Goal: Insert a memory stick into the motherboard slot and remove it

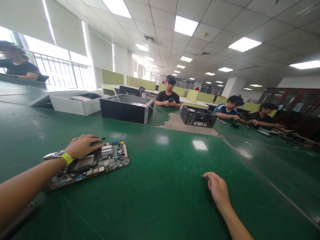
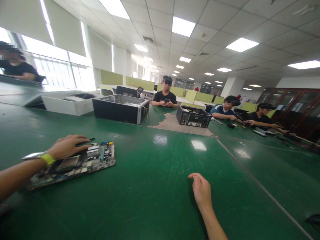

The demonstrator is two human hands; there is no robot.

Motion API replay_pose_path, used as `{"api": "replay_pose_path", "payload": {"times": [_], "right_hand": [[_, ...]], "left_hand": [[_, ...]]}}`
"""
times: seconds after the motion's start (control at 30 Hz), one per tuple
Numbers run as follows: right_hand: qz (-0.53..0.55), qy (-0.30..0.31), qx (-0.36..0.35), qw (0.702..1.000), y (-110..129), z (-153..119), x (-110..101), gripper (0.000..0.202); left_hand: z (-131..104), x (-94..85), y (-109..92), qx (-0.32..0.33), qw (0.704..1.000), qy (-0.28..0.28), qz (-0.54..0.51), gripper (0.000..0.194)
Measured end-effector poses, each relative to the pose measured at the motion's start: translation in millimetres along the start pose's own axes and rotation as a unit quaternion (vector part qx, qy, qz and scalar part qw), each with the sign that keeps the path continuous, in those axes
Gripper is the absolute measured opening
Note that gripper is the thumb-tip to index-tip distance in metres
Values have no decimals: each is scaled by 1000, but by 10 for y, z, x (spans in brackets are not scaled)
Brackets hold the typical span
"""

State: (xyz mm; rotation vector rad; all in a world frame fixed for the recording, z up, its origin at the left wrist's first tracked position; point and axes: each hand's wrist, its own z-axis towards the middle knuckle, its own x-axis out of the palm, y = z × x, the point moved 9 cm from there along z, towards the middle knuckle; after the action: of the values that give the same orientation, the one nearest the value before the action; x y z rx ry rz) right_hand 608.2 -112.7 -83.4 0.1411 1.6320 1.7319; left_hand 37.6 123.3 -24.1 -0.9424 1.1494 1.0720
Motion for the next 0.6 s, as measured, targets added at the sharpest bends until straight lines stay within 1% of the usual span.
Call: {"api": "replay_pose_path", "payload": {"times": [0.1,0.23,0.3,0.37,0.4,0.43,0.47,0.53,0.6], "right_hand": [[1,-6,-9,1000,25,-9,-3,33],[-12,-8,-12,1000,58,-18,-1,32],[-18,-7,-13,1000,67,-16,-5,33],[-21,-7,-14,1000,68,-9,-15,33],[-22,-6,-14,1000,67,-6,-18,33],[-23,-6,-13,1000,67,-3,-18,33],[-24,-9,-10,1000,69,-5,-19,33],[-22,-21,-3,1000,95,-28,-6,33],[-27,-24,-10,999,191,-88,66,33]], "left_hand": [[-29,92,-103,19,1000,15,-13,45],[-42,204,-180,50,995,62,-52,45],[-42,214,-233,55,995,64,-59,45],[-50,193,-351,58,995,51,-60,44],[-65,182,-459,65,995,48,-63,44],[-91,168,-612,82,993,48,-69,44],[-133,171,-801,100,990,60,-73,44],[-253,126,-1242,120,987,62,-83,42],[-435,97,-1763,126,986,70,-83,42]]}}
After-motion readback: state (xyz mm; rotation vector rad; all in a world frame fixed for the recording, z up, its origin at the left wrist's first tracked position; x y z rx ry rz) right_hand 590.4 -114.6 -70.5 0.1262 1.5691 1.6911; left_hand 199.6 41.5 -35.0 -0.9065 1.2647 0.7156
